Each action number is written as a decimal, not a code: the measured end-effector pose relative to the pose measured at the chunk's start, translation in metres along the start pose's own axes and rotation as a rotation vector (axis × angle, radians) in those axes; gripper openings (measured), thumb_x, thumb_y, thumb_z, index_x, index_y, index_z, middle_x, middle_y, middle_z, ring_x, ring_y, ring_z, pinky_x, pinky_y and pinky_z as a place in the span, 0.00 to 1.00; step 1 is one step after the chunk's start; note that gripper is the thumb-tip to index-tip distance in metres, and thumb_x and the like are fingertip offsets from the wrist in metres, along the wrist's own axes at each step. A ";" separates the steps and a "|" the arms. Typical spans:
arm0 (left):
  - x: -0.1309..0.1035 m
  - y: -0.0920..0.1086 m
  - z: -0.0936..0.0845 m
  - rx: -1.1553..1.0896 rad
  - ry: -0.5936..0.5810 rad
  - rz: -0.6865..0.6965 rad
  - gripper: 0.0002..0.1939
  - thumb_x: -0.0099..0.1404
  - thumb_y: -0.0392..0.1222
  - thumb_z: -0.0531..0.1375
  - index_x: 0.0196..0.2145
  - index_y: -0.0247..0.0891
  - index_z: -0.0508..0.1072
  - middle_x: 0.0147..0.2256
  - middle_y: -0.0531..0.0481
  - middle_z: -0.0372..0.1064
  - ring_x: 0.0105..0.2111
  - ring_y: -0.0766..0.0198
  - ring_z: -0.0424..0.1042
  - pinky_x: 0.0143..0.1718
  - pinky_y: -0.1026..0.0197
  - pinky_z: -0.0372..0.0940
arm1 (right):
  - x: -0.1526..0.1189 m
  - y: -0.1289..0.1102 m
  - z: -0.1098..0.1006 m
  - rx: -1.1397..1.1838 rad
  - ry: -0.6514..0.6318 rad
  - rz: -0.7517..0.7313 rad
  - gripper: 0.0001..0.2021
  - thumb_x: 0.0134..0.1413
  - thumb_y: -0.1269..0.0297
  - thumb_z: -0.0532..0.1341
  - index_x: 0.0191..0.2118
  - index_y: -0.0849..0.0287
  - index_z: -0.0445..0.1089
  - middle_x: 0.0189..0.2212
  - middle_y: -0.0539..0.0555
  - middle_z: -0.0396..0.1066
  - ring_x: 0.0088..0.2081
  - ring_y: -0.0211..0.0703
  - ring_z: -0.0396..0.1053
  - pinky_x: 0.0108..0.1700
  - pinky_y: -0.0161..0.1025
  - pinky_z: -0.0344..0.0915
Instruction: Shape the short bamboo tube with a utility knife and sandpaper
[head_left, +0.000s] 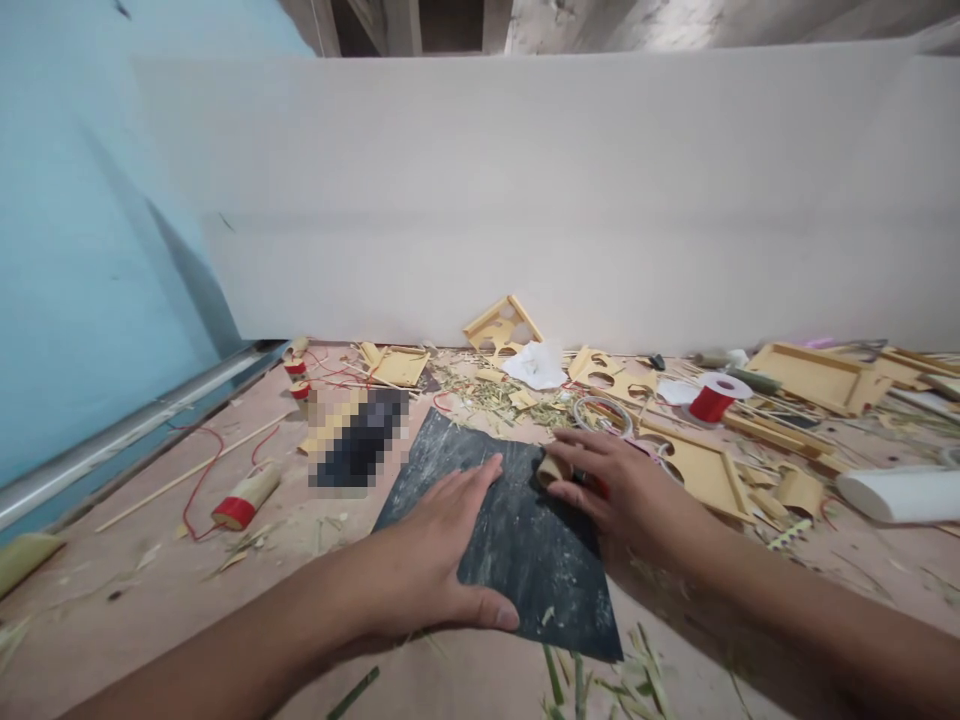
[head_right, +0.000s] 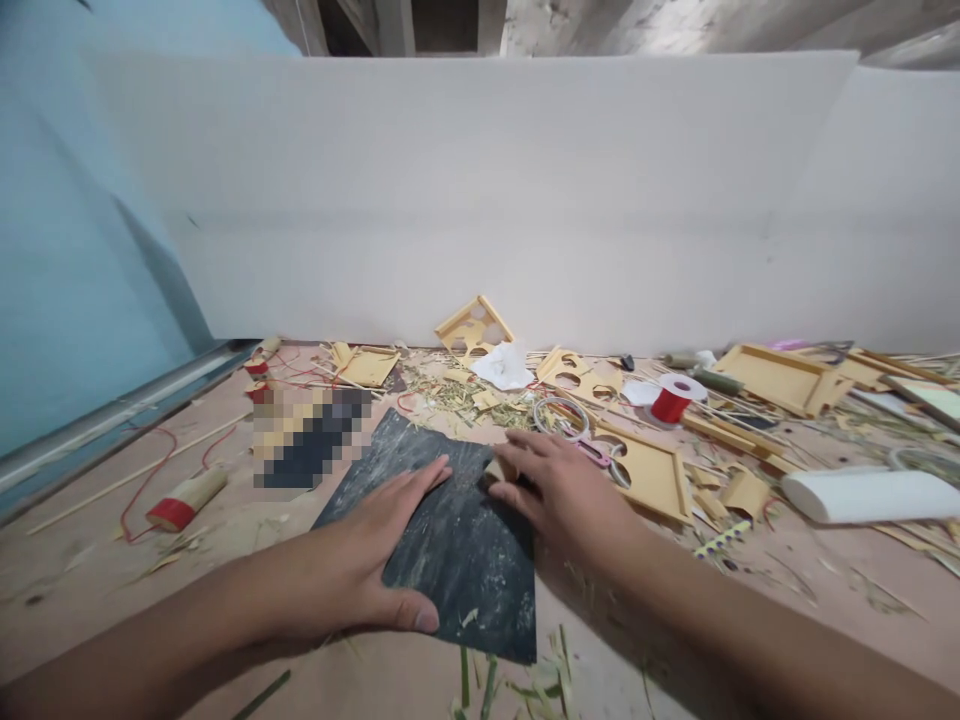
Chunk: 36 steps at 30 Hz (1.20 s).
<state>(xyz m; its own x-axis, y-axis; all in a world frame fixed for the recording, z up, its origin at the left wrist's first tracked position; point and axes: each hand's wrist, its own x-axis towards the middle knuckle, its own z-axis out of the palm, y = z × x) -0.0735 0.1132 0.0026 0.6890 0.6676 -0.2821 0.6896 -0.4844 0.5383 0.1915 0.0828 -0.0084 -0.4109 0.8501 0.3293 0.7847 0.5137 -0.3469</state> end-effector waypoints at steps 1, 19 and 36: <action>0.000 0.000 0.000 0.002 -0.005 0.003 0.66 0.60 0.65 0.70 0.77 0.41 0.32 0.76 0.37 0.30 0.74 0.38 0.32 0.71 0.34 0.44 | 0.000 -0.001 -0.001 0.020 -0.040 -0.046 0.20 0.72 0.51 0.58 0.60 0.53 0.74 0.63 0.63 0.70 0.61 0.60 0.68 0.62 0.60 0.66; 0.000 -0.001 0.001 -0.045 0.007 0.019 0.65 0.58 0.62 0.72 0.77 0.41 0.37 0.76 0.37 0.33 0.74 0.37 0.34 0.71 0.34 0.43 | -0.001 -0.012 -0.004 0.020 -0.090 -0.061 0.20 0.72 0.51 0.57 0.60 0.54 0.73 0.60 0.63 0.72 0.59 0.61 0.65 0.60 0.60 0.65; 0.001 -0.002 0.002 -0.027 0.018 -0.020 0.65 0.58 0.63 0.72 0.77 0.40 0.37 0.76 0.38 0.31 0.74 0.37 0.32 0.72 0.35 0.41 | 0.001 0.000 -0.005 0.003 -0.115 -0.152 0.21 0.70 0.52 0.59 0.63 0.52 0.72 0.65 0.62 0.68 0.66 0.64 0.62 0.66 0.64 0.60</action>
<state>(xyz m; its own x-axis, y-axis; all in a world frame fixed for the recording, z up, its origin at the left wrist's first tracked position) -0.0735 0.1139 -0.0006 0.6713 0.6867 -0.2789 0.6965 -0.4557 0.5543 0.1933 0.0830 -0.0037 -0.5750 0.7704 0.2754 0.7086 0.6372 -0.3033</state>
